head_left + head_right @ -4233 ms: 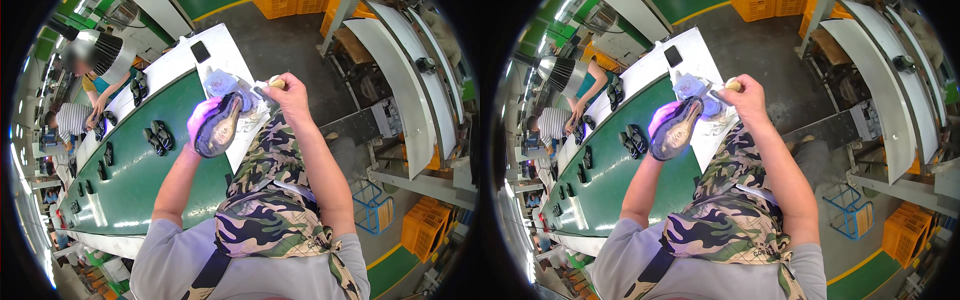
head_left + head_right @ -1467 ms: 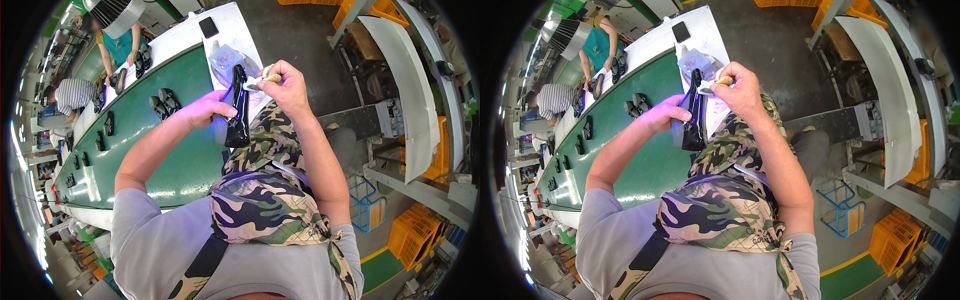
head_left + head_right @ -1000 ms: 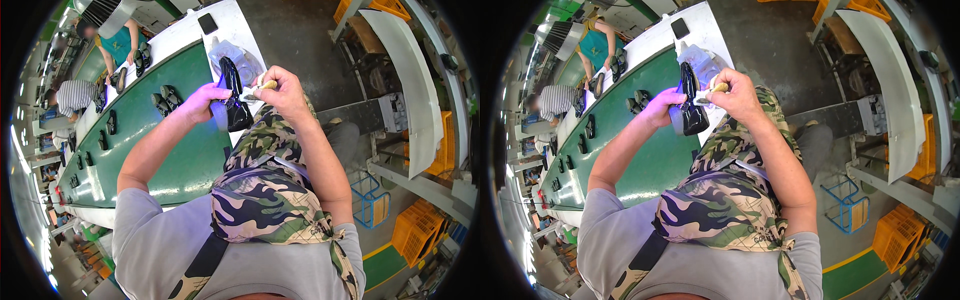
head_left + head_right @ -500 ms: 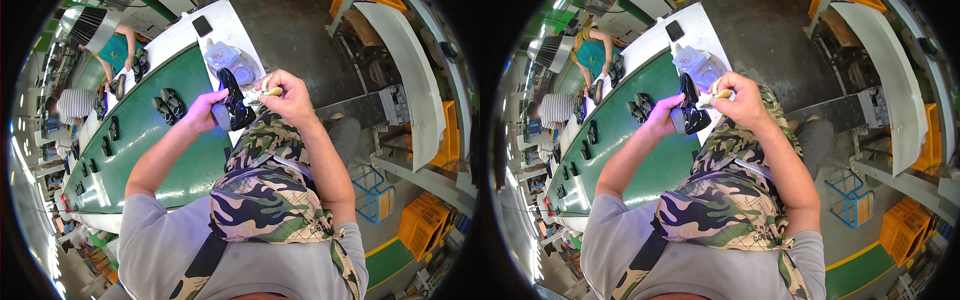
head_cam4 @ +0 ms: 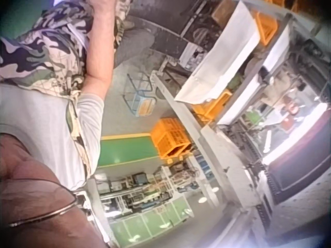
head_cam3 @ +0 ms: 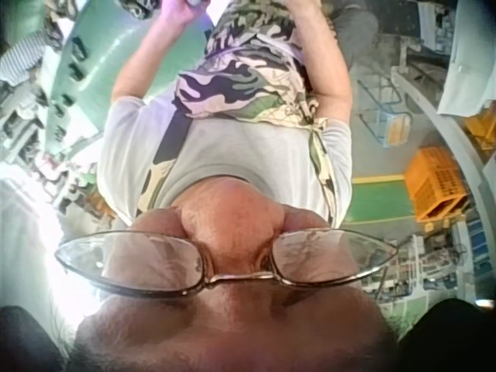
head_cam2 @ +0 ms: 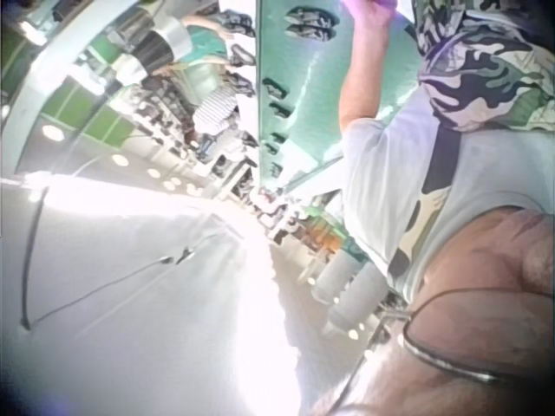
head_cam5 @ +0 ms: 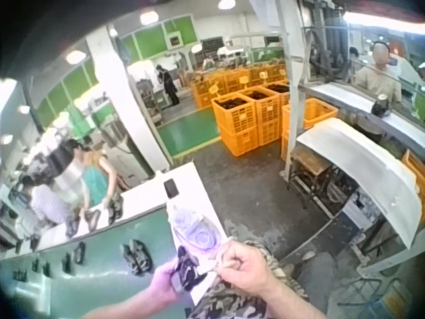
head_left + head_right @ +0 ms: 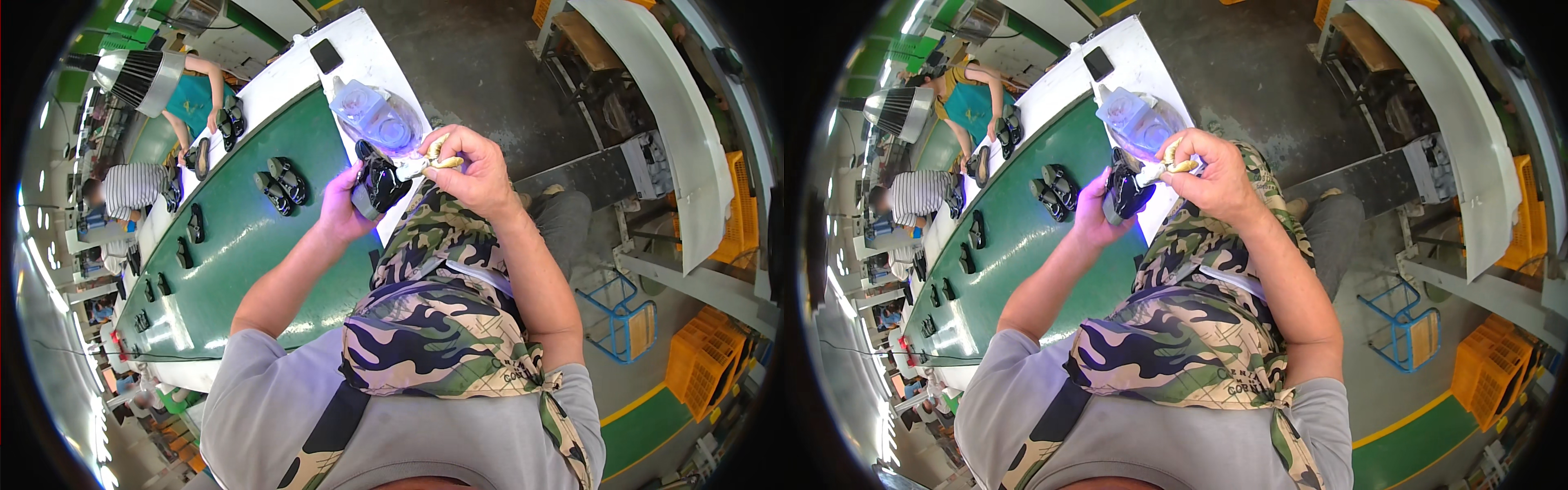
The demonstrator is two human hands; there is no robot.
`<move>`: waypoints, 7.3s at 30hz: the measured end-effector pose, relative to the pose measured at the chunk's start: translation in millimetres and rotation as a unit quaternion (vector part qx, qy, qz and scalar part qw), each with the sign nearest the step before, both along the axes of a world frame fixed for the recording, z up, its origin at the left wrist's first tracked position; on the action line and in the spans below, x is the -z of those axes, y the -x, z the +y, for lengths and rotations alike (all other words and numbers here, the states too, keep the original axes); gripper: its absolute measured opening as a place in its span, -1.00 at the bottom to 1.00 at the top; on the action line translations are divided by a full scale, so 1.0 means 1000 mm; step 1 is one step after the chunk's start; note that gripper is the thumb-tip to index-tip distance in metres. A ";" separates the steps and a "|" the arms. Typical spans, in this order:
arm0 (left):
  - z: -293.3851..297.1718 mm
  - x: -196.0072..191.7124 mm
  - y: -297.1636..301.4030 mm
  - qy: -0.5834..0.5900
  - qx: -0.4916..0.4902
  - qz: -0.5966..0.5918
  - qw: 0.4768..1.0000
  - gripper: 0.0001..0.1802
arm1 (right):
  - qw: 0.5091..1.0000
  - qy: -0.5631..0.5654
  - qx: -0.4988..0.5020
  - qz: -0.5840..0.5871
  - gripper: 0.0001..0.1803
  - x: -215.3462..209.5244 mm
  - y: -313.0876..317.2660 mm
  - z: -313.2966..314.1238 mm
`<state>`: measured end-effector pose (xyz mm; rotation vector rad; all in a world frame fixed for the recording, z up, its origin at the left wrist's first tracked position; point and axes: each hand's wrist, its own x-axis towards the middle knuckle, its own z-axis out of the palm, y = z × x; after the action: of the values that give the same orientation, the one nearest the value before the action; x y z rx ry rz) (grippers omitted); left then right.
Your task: Checking shoes for quality or marking them and placing them into an oven/conveyor belt system.
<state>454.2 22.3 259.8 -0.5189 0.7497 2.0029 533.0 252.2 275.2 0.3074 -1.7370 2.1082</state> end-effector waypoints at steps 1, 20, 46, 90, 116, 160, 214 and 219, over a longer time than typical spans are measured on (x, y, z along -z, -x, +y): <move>-0.002 0.005 -0.001 0.001 0.002 0.001 1.000 -0.46 | 1.000 0.002 0.004 0.002 -0.78 0.000 0.000 0.000; 0.053 0.016 -0.016 -0.210 -0.012 -0.027 0.977 -0.26 | 0.995 0.077 0.037 0.051 -0.79 0.008 -0.002 0.029; 0.400 -0.163 -0.004 -0.008 0.243 0.446 0.861 -0.62 | 0.835 0.366 0.386 -0.143 -0.79 0.228 -0.067 0.177; -0.223 0.133 0.150 0.786 0.195 0.323 0.489 -0.13 | 0.829 0.388 0.310 -0.255 -0.81 0.269 -0.075 0.172; -0.214 0.201 0.186 0.745 0.267 0.358 0.495 -0.18 | 0.902 -0.190 0.212 -0.325 -0.86 0.174 0.114 0.012; -0.169 0.189 0.059 0.717 0.424 0.294 0.469 0.06 | 0.760 -0.446 0.199 -0.430 -0.78 0.163 0.149 -0.020; -0.075 -0.042 0.044 0.373 -0.039 0.883 0.282 -0.42 | 0.957 0.163 -0.133 -0.202 -0.82 -0.022 0.097 -0.083; -0.075 -0.033 0.044 0.409 -0.018 0.864 0.294 -0.41 | 0.961 0.142 -0.116 -0.209 -0.81 -0.023 0.095 -0.081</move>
<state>410.0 -53.0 292.8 1.6581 2.9958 1.1263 438.1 170.8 298.5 -0.0230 -1.6381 2.7135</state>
